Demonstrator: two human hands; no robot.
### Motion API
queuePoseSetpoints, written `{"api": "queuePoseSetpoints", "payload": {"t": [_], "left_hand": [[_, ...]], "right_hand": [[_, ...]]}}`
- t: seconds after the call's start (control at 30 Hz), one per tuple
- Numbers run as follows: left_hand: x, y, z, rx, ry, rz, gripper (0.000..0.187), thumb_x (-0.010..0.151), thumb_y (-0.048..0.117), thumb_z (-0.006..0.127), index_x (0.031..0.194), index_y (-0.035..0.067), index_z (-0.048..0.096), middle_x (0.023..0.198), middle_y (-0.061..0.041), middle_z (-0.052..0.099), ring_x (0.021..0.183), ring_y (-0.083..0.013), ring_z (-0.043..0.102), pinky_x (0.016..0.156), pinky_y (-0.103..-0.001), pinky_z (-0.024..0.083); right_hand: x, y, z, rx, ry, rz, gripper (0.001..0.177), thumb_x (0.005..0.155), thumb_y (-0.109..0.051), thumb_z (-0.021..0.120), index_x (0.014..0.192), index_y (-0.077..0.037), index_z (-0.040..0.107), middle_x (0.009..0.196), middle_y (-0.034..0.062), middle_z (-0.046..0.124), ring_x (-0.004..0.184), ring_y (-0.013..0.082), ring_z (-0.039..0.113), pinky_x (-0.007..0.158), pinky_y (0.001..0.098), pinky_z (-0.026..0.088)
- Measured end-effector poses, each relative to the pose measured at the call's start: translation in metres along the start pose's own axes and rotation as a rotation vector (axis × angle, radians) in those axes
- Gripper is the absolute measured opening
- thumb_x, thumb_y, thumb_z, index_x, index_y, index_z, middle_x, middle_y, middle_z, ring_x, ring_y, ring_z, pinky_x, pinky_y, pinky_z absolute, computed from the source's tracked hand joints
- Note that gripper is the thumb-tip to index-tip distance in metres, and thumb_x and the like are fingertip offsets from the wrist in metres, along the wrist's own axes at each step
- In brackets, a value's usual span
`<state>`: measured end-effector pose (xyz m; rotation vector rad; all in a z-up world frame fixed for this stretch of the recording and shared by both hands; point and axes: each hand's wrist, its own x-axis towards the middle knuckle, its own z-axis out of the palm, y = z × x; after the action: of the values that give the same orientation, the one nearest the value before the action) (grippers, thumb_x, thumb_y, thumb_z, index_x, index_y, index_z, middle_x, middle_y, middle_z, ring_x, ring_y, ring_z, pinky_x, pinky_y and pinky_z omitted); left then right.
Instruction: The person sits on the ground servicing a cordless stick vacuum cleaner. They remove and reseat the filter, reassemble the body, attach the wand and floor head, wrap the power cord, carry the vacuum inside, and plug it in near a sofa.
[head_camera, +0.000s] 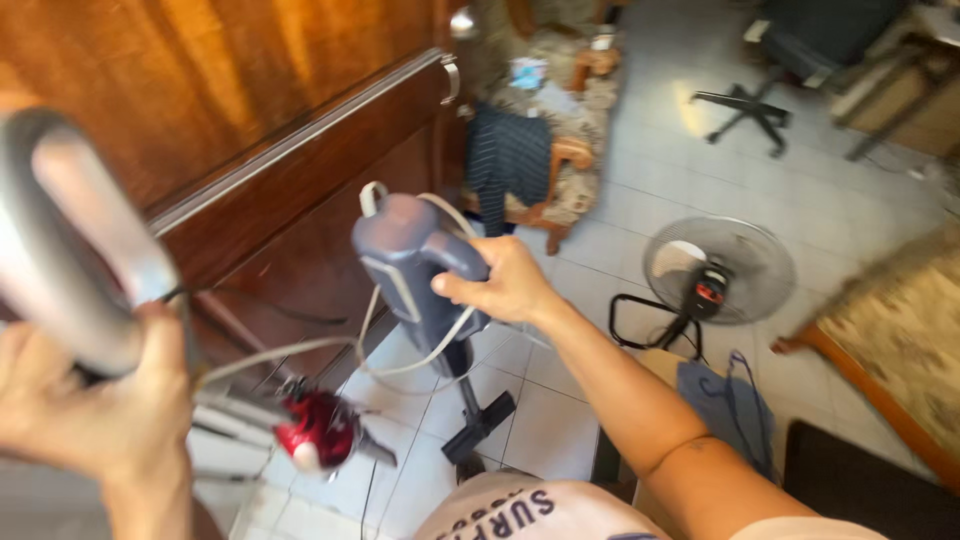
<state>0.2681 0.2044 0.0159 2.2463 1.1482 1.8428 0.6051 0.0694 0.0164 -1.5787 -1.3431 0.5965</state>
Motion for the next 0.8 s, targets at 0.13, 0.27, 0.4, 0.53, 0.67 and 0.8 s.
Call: {"api": "queuePoseSetpoints", "payload": {"t": [0.13, 0.27, 0.4, 0.53, 0.67, 0.8], "left_hand": [[0.011, 0.003, 0.032, -0.023, 0.081, 0.012, 0.011, 0.088, 0.001, 0.077, 0.095, -0.002, 0.069, 0.087, -0.011, 0.064, 0.079, -0.0239, 0.058, 0.071, -0.034, 0.043], [0.014, 0.008, 0.070, -0.090, 0.118, -0.162, 0.015, 0.088, 0.004, 0.082, 0.086, -0.001, 0.068, 0.080, -0.009, 0.061, 0.070, -0.0192, 0.058, 0.063, -0.032, 0.043], [0.008, 0.005, 0.100, -0.089, 0.149, -0.231, 0.019, 0.085, 0.005, 0.084, 0.087, 0.000, 0.066, 0.088, -0.009, 0.061, 0.074, -0.0188, 0.061, 0.068, -0.033, 0.049], [0.005, 0.008, 0.128, -0.079, 0.153, -0.255, 0.019, 0.085, 0.006, 0.084, 0.091, 0.001, 0.067, 0.092, -0.009, 0.063, 0.078, -0.0197, 0.063, 0.072, -0.033, 0.052], [0.003, 0.017, 0.162, -0.018, 0.120, -0.260, 0.020, 0.082, 0.006, 0.084, 0.089, 0.002, 0.066, 0.091, -0.010, 0.063, 0.077, -0.0214, 0.063, 0.071, -0.033, 0.051], [0.001, 0.032, 0.211, 0.084, 0.136, -0.246, 0.024, 0.084, 0.006, 0.086, 0.085, 0.001, 0.063, 0.092, -0.010, 0.062, 0.075, -0.0217, 0.061, 0.070, -0.033, 0.050]], "right_hand": [[0.040, 0.022, -0.001, -0.045, -0.038, -0.082, 0.025, 0.085, -0.024, 0.082, 0.101, -0.005, 0.077, 0.073, -0.0018, 0.070, 0.066, 0.0037, 0.062, 0.060, 0.0242, 0.052], [0.075, 0.051, 0.006, -0.034, -0.054, -0.082, 0.023, 0.084, -0.022, 0.082, 0.098, -0.005, 0.077, 0.075, -0.0035, 0.069, 0.068, 0.0033, 0.059, 0.061, 0.0238, 0.051], [0.100, 0.084, 0.012, -0.132, -0.079, -0.051, 0.021, 0.085, -0.023, 0.084, 0.087, -0.005, 0.075, 0.073, -0.0014, 0.067, 0.068, 0.0056, 0.058, 0.062, 0.0250, 0.049], [0.123, 0.115, 0.012, -0.120, -0.139, 0.056, 0.019, 0.082, -0.024, 0.084, 0.084, -0.008, 0.073, 0.072, -0.0031, 0.069, 0.066, 0.0047, 0.062, 0.062, 0.0240, 0.051], [0.144, 0.156, 0.002, -0.134, -0.175, 0.090, 0.021, 0.082, -0.023, 0.084, 0.082, -0.007, 0.071, 0.070, -0.0018, 0.065, 0.064, 0.0062, 0.060, 0.062, 0.0260, 0.050], [0.176, 0.198, -0.024, -0.004, -0.202, 0.048, 0.021, 0.080, -0.023, 0.085, 0.084, -0.008, 0.071, 0.072, -0.0036, 0.065, 0.067, 0.0041, 0.058, 0.062, 0.0250, 0.050]]}}
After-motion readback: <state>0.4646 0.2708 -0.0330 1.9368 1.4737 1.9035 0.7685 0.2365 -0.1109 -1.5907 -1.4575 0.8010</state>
